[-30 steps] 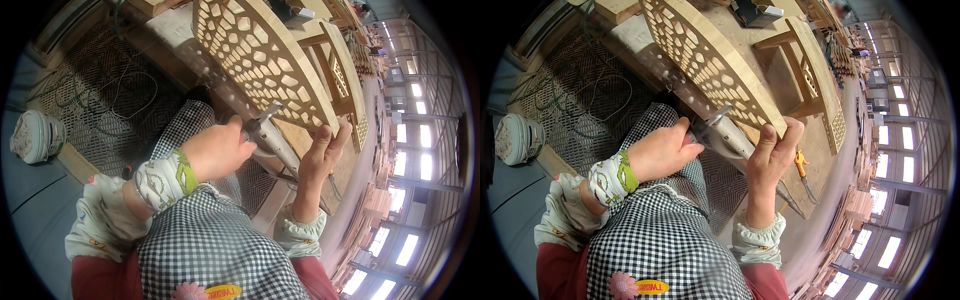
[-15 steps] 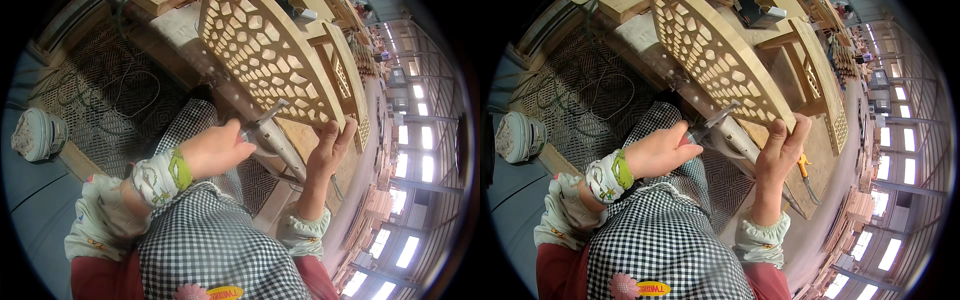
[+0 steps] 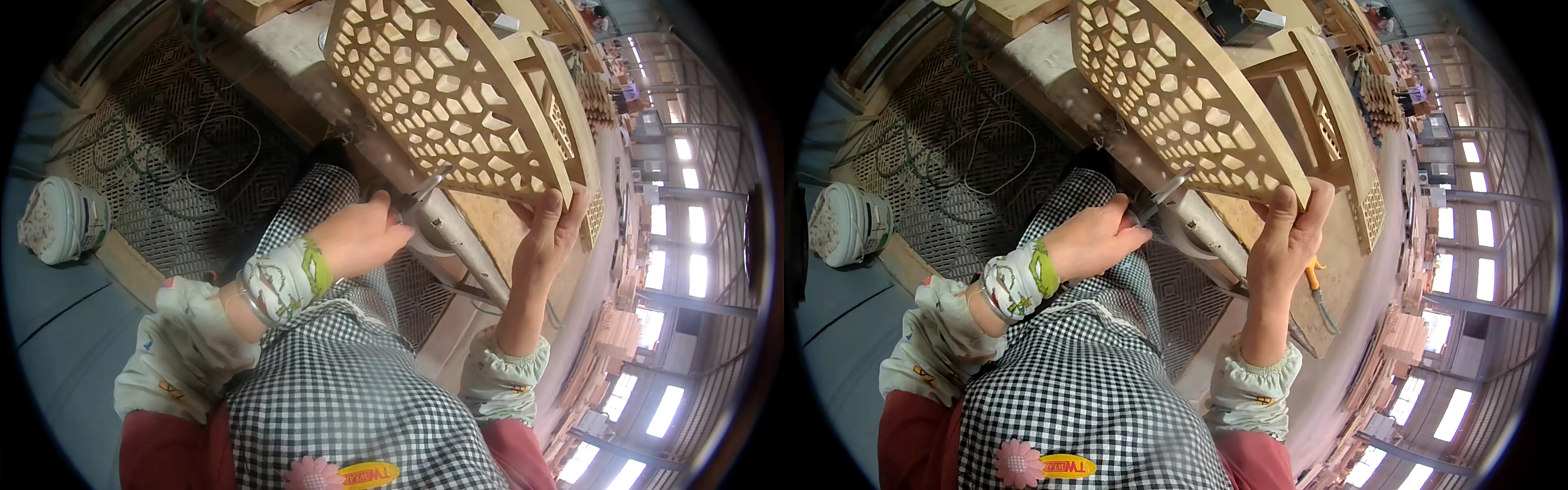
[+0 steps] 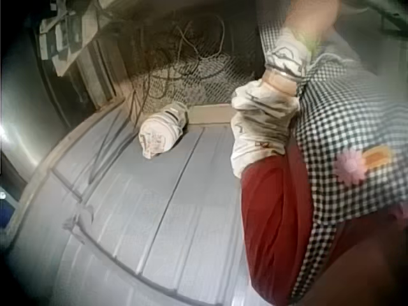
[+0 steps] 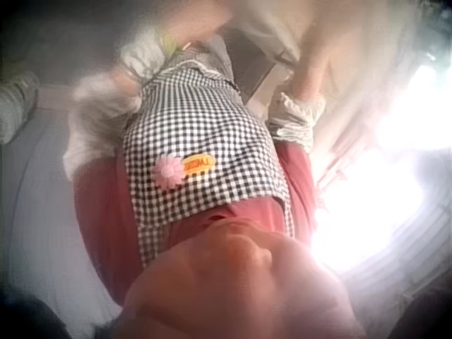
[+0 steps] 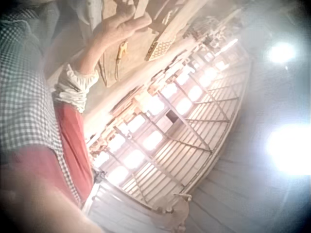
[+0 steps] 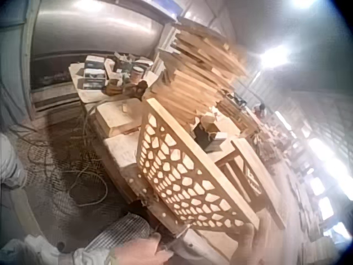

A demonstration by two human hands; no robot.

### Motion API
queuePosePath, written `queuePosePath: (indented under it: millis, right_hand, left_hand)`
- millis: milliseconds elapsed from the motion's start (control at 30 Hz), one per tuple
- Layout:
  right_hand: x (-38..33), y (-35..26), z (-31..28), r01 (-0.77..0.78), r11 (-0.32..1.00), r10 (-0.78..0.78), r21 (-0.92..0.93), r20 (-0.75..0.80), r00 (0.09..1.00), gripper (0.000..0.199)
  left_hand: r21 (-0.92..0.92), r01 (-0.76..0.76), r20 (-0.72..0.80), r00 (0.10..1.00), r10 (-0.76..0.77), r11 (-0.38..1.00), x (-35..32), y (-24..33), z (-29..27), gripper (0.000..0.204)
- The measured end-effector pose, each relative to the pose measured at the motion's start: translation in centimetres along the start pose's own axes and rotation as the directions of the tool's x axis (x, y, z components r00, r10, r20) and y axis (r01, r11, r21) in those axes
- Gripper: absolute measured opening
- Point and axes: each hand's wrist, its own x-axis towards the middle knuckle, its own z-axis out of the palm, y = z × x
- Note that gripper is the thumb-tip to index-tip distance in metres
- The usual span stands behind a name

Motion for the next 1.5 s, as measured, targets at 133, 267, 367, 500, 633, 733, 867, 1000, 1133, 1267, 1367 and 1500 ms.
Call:
queuePosePath:
  millis: [133, 267, 367, 500, 633, 733, 867, 1000, 1133, 1267, 1367, 1500]
  right_hand:
    - [-0.2, 0.3, 0.2, 0.022, 1.0, -0.022, -0.008, -0.022, 1.0, 0.034]
    - [0.0, 0.4, 0.1, 0.046, 0.998, -0.047, -0.034, -0.013, 0.999, 0.035]
    - [-0.1, 0.5, 0.0, 0.047, 0.998, -0.048, -0.029, -0.018, 0.999, 0.035]
    - [0.2, 0.2, 0.1, 0.029, 0.999, -0.03, -0.03, -0.021, 0.999, 0.033]
    - [0.1, 0.5, 0.1, 0.018, 0.999, -0.018, 0.028, -0.02, 1.0, 0.032]
    - [0.1, 0.7, 0.0, 0.013, 1.0, -0.012, 0.028, -0.026, 1.0, 0.032]
    - [0.3, 0.7, 0.0, 0.006, 0.999, -0.005, 0.037, -0.016, 1.0, 0.031]
    - [1.2, 1.2, -0.3, -0.012, 0.999, 0.012, 0.031, -0.004, 1.0, 0.03]
    - [1.8, 1.0, -0.3, -0.034, 0.999, 0.033, 0.037, 0.014, 0.999, 0.026]
    - [1.9, 1.0, -0.5, -0.049, 0.997, 0.048, 0.067, 0.01, 0.999, 0.026]
    - [1.8, 1.1, -0.5, -0.058, 0.996, 0.056, 0.067, 0.026, 0.998, 0.026]
    - [1.6, 1.1, -0.4, -0.047, 0.997, 0.046, 0.056, 0.015, 0.999, 0.028]
  left_hand:
    - [0.005, 0.066, 0.1, 0.993, -0.067, 0.998, 1.2, 0.8, -0.6, 0.056]
    - [0.093, 0.071, 0.03, 0.997, -0.075, 0.993, 1.9, 0.7, 0.1, 0.053]
    - [0.11, 0.08, 0.011, 0.997, -0.081, 0.991, 2.1, 0.5, 0.5, 0.051]
    - [0.082, 0.068, -0.013, 0.998, -0.067, 0.994, 1.1, 1.0, 0.4, 0.05]
    - [0.156, 0.029, -0.044, 0.999, -0.023, 0.987, 2.3, 0.9, 0.3, 0.048]
    - [0.127, 0.043, -0.029, 0.999, -0.04, 0.991, 1.3, 0.4, 0.4, 0.048]
    - [0.155, 0.045, -0.06, 0.998, -0.036, 0.987, 1.2, 0.3, 0.6, 0.048]
    - [0.207, 0.075, -0.042, 0.997, -0.068, 0.976, 0.7, 0.4, 0.1, 0.047]
    - [0.157, 0.16, 0.153, 0.971, -0.184, 0.975, -2.1, -1.9, -1.6, 0.05]
    - [0.095, 0.152, 0.018, 0.988, -0.154, 0.984, -1.5, -3.3, -0.8, 0.05]
    - [0.081, 0.088, -0.016, 0.996, -0.087, 0.993, 0.1, -4.0, -0.2, 0.053]
    - [-0.064, 0.217, 0.127, 0.97, -0.207, 0.974, 2.2, -2.2, -0.6, 0.054]
